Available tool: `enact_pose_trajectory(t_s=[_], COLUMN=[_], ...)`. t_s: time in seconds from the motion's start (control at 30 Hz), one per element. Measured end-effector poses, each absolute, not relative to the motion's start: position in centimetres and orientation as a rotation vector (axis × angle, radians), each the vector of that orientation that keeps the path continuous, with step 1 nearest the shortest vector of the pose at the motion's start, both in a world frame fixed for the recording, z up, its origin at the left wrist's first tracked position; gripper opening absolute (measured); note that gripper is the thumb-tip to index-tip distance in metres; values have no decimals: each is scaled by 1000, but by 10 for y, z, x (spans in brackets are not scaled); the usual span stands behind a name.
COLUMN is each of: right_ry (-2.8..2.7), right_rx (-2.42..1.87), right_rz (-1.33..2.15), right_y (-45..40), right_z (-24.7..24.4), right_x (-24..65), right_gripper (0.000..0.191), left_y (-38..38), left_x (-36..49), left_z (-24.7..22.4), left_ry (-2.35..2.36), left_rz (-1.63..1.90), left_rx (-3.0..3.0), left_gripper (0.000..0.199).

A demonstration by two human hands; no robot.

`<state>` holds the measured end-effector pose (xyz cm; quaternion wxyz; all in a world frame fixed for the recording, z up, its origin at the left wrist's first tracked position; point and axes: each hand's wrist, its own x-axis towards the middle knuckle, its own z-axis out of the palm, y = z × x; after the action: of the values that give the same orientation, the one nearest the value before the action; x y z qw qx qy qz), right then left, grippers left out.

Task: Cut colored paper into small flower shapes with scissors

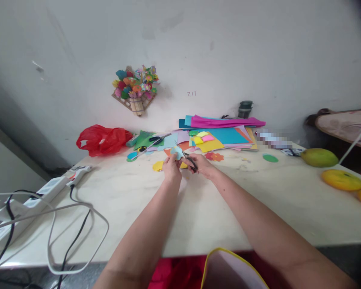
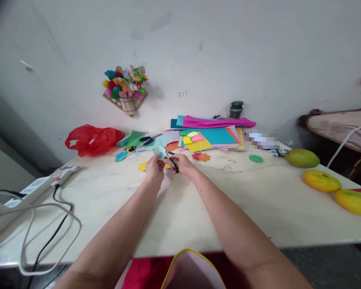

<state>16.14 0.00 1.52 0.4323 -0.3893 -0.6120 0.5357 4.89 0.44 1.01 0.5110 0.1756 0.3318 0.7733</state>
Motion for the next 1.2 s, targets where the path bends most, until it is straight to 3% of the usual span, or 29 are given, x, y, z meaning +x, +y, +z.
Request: enact_pose_trajectory(t_s=[0.67, 1.03, 1.2], right_ry=[-1455, -1511, -1362], right_rx=[-1128, -1039, -950], right_rz=[1322, 1205, 1238], right_y=[5, 11, 21], right_z=[14, 23, 20], right_x=[153, 184, 193], right_gripper=[24, 28, 40], left_y=[13, 18, 16], left_x=[35, 15, 15], left_z=[3, -2, -3], left_ry=[865, 782, 784], left_rz=[1740, 1553, 1437], left_rx=[487, 735, 859], left_gripper=[12, 15, 17])
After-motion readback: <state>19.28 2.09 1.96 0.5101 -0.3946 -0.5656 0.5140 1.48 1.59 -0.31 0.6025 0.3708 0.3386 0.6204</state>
